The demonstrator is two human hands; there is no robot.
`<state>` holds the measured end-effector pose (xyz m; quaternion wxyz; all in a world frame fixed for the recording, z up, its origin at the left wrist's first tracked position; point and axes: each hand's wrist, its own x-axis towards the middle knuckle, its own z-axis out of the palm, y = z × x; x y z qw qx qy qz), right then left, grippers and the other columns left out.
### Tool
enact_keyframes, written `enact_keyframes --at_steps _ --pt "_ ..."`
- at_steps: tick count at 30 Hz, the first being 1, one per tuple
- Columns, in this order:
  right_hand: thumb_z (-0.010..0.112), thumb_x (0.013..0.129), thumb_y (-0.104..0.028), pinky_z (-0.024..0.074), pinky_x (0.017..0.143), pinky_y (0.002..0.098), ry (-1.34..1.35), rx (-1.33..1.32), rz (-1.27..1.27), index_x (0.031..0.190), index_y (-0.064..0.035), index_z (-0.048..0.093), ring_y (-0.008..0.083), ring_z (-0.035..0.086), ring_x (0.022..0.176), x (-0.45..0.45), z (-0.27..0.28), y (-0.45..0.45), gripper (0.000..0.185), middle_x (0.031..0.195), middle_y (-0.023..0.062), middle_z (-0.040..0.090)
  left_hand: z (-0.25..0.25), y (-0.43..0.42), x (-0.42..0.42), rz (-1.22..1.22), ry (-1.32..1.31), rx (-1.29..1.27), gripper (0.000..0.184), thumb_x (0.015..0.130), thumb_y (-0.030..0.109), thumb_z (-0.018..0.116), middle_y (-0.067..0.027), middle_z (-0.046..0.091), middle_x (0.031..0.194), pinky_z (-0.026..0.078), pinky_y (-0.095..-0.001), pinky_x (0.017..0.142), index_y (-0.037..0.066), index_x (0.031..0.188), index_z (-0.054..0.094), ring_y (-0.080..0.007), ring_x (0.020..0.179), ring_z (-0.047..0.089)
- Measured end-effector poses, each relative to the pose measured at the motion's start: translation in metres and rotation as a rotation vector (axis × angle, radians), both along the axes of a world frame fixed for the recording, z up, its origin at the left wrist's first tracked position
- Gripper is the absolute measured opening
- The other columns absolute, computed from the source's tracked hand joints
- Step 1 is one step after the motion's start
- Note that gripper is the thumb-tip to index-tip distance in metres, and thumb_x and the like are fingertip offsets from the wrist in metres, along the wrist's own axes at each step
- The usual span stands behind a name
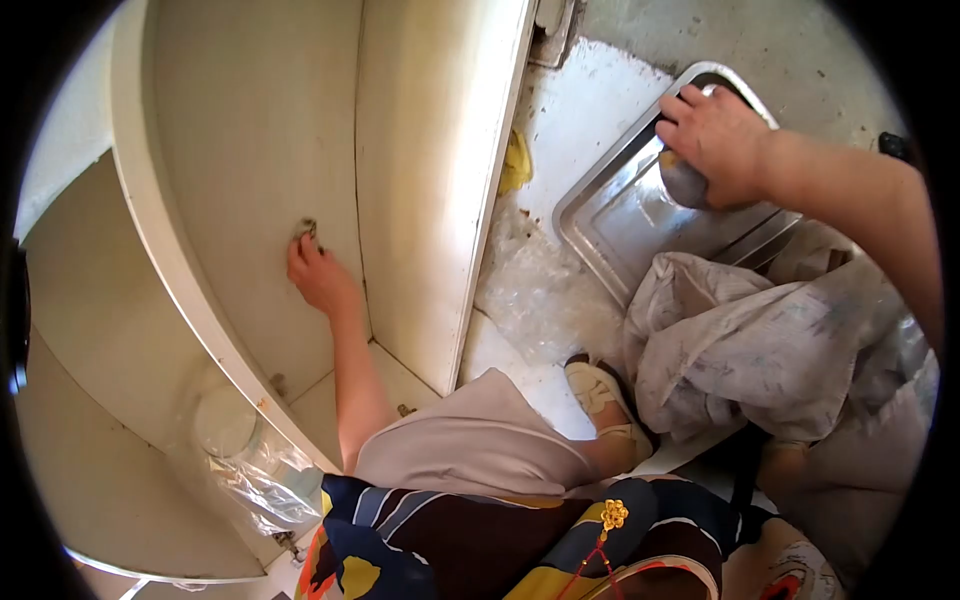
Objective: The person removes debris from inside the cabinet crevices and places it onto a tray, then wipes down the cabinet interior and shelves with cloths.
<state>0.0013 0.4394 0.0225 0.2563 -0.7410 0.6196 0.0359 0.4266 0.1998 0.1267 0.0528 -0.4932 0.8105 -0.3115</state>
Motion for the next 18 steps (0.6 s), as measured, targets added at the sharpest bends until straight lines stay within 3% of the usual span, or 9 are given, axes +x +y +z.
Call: enact_keyframes --at_steps 3,5,9,11,15,18 --pt "0.071 0.056 -0.021 0.0443 0.082 0.0357 0.001 -0.023 -0.005 0.095 -0.0053 0.058 0.0247 0.049 0.103 0.001 -0.006 0.001 0.044 0.104 0.0093 0.050 0.014 0.017 0.028 0.130 0.136 -0.075 0.041 0.081 0.000 0.059 -0.0126 0.044 0.124 0.043 -0.0395 0.089 0.007 0.120 0.048 -0.0319 0.112 0.044" --pt "0.073 0.053 -0.018 0.0444 0.082 0.0362 -0.028 -0.066 -0.025 0.094 -0.0050 0.057 0.0256 0.049 0.103 0.006 -0.014 0.007 0.046 0.104 0.0101 0.049 0.020 0.011 0.040 -0.029 0.464 -0.191 0.040 0.080 0.000 0.060 -0.0140 0.042 0.123 0.043 -0.0420 0.087 0.005 0.118 0.049 -0.0338 0.110 0.043" --pt "0.072 0.049 -0.012 0.0411 0.085 0.0423 -0.153 -0.160 -0.128 0.089 -0.0035 0.052 0.0316 0.047 0.104 0.003 -0.024 0.011 0.046 0.109 0.0149 0.047 0.012 -0.004 0.019 -0.052 0.420 -0.277 0.039 0.078 0.002 0.063 -0.0139 0.043 0.122 0.042 -0.0434 0.086 0.004 0.116 0.050 -0.0344 0.108 0.042" --pt "0.073 0.046 -0.009 0.0438 0.084 0.0397 -0.124 -0.201 -0.098 0.093 -0.0034 0.054 0.0302 0.048 0.103 0.000 -0.027 0.010 0.051 0.105 0.0129 0.048 0.014 -0.004 -0.012 -0.110 0.210 -0.186 0.039 0.078 0.003 0.064 -0.0131 0.043 0.121 0.042 -0.0444 0.086 0.004 0.114 0.051 -0.0343 0.108 0.041" --pt "0.070 0.048 -0.006 0.0440 0.080 0.0381 -0.169 -0.212 -0.059 0.090 -0.0033 0.051 0.0311 0.048 0.099 -0.001 -0.030 0.011 0.046 0.102 0.0126 0.046 0.012 -0.002 0.006 -0.072 0.117 -0.130 0.037 0.079 0.007 0.064 -0.0128 0.044 0.120 0.041 -0.0414 0.088 0.005 0.114 0.053 -0.0318 0.107 0.041" --pt "0.068 0.049 -0.005 0.0437 0.078 0.0378 -0.164 -0.225 -0.052 0.089 -0.0033 0.050 0.0315 0.048 0.097 0.000 -0.024 0.008 0.044 0.100 0.0123 0.045 -0.010 0.016 0.053 0.082 0.067 0.057 0.035 0.081 0.006 0.062 -0.0115 0.044 0.123 0.041 -0.0395 0.090 0.004 0.115 0.053 -0.0311 0.111 0.040"
